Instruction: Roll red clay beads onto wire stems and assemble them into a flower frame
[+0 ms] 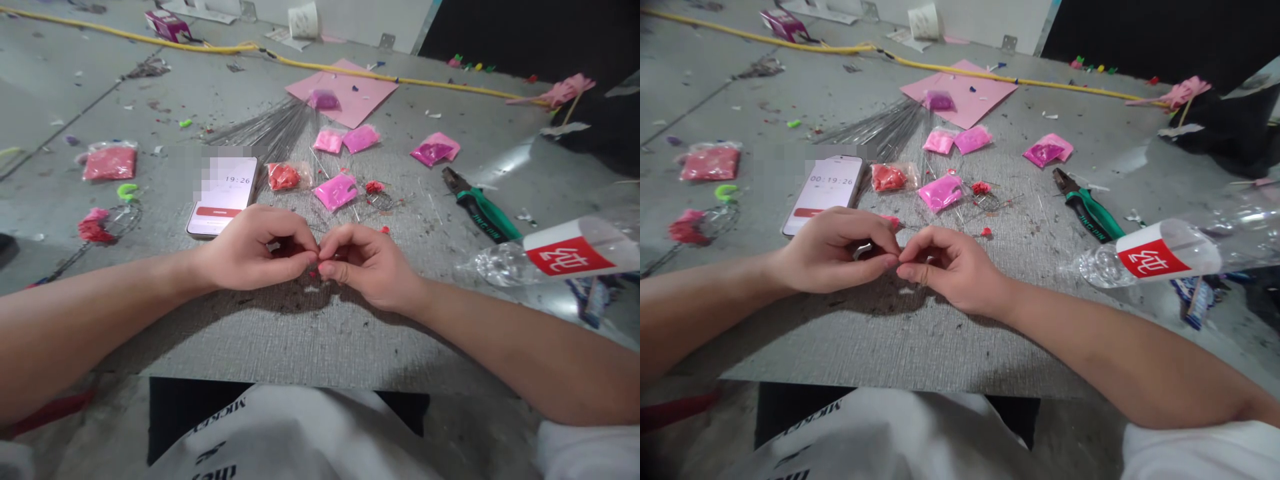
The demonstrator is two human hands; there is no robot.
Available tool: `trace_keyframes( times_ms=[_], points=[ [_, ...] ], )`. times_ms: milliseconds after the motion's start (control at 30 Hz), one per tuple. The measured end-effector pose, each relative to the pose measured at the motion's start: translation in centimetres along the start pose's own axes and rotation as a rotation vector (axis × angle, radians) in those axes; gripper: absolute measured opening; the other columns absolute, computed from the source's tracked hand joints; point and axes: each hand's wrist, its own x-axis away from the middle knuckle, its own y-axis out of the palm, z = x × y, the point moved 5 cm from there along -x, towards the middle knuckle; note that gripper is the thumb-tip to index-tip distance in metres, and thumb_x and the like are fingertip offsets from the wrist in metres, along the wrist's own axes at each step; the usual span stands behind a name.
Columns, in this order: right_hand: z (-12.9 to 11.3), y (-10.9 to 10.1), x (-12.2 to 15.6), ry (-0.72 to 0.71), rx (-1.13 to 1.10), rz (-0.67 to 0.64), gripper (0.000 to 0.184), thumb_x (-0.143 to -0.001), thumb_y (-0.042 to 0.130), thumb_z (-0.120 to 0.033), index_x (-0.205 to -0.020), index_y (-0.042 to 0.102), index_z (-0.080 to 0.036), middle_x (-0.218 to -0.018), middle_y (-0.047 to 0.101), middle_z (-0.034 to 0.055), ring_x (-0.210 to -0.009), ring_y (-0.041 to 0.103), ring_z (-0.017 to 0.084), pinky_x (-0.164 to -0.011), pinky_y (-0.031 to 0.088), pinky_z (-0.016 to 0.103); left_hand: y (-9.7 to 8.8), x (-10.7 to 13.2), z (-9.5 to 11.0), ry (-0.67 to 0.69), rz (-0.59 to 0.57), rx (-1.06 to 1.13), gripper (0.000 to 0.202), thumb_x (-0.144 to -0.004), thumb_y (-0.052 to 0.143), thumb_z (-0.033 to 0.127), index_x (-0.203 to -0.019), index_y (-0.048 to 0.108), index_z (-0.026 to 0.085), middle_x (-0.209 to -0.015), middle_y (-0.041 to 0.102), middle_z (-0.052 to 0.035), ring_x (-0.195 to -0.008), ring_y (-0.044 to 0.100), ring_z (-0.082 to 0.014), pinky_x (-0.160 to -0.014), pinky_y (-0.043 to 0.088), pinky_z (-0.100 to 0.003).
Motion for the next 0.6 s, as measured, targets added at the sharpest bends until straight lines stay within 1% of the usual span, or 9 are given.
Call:
trace_keyframes(
  times_ms=[67,133,200,267,333,400,500,600],
  points=[
    [0.1,-0.1,0.1,0.013,-0.017,0.006,0.025,-0.078,0.089,-0.032,-0.088,0.069,-0.021,-0.080,0.068,-0.0036,-0.067,0.062,0.008,-0.061,0.054,0.022,-0.2,-0.1,-0.1,0.021,-0.031,-0.005,0.009,-0.087,0.065,0.023,-0.082,0.072,0.023,-0.068,0.071,-0.0012,-0.055,0.059,-0.0114,-0.057,0.049,-0.026],
    [0.2,-0.1,0.1,0.025,-0.019,0.025,0.026,-0.079,0.088,-0.035,-0.088,0.069,-0.021,-0.075,0.068,-0.0039,-0.062,0.061,0.008,-0.055,0.050,0.021,-0.2,-0.2,-0.3,0.048,-0.112,-0.022,0.009,-0.086,0.065,0.022,-0.085,0.074,0.024,-0.070,0.071,-0.0020,-0.057,0.060,-0.0123,-0.057,0.049,-0.026],
    [0.2,-0.2,0.1,0.038,-0.010,0.065,0.028,-0.080,0.087,-0.040,-0.088,0.067,-0.021,-0.071,0.066,-0.0045,-0.058,0.059,0.008,-0.051,0.049,0.021,0.0,-0.2,-0.5,0.060,-0.229,-0.055,0.013,-0.086,0.064,0.022,-0.090,0.076,0.026,-0.076,0.074,-0.0041,-0.065,0.066,-0.0154,-0.065,0.053,-0.029],
    [0.1,-0.4,0.1,0.030,-0.008,0.118,0.032,-0.079,0.087,-0.043,-0.086,0.065,-0.021,-0.068,0.064,-0.0054,-0.056,0.058,0.008,-0.049,0.048,0.021,0.3,-0.1,-0.7,0.059,-0.347,-0.087,0.020,-0.087,0.062,0.023,-0.098,0.078,0.028,-0.086,0.077,-0.0070,-0.078,0.071,-0.0199,-0.074,0.058,-0.033],
    [-0.1,-0.5,0.0,0.013,-0.008,0.151,0.035,-0.077,0.088,-0.045,-0.085,0.064,-0.021,-0.068,0.063,-0.0059,-0.055,0.057,0.007,-0.049,0.047,0.021,0.5,0.1,-0.9,0.054,-0.423,-0.103,0.027,-0.087,0.059,0.023,-0.105,0.078,0.030,-0.094,0.077,-0.0090,-0.087,0.073,-0.0231,-0.078,0.059,-0.036],
    [-0.2,-0.4,0.0,0.013,0.002,0.139,0.035,-0.078,0.087,-0.046,-0.085,0.064,-0.021,-0.068,0.062,-0.0059,-0.056,0.056,0.007,-0.049,0.047,0.021,0.7,0.2,-1.0,0.056,-0.445,-0.114,0.030,-0.087,0.058,0.022,-0.108,0.078,0.032,-0.098,0.077,-0.0094,-0.088,0.072,-0.0237,-0.077,0.060,-0.036],
    [-0.2,-0.2,0.1,0.035,0.024,0.092,0.031,-0.081,0.085,-0.045,-0.086,0.064,-0.021,-0.070,0.063,-0.0054,-0.057,0.056,0.007,-0.050,0.046,0.021,0.9,0.3,-1.1,0.077,-0.416,-0.149,0.029,-0.087,0.057,0.020,-0.105,0.077,0.030,-0.096,0.075,-0.0087,-0.083,0.070,-0.0220,-0.073,0.058,-0.034],
    [-0.2,-0.2,0.2,0.024,0.035,0.087,0.030,-0.083,0.084,-0.042,-0.087,0.064,-0.021,-0.071,0.063,-0.0054,-0.058,0.056,0.007,-0.051,0.047,0.022,1.2,0.3,-1.3,0.093,-0.389,-0.193,0.024,-0.091,0.058,0.021,-0.104,0.077,0.029,-0.093,0.073,-0.0079,-0.081,0.068,-0.0207,-0.071,0.055,-0.032]
  ],
)
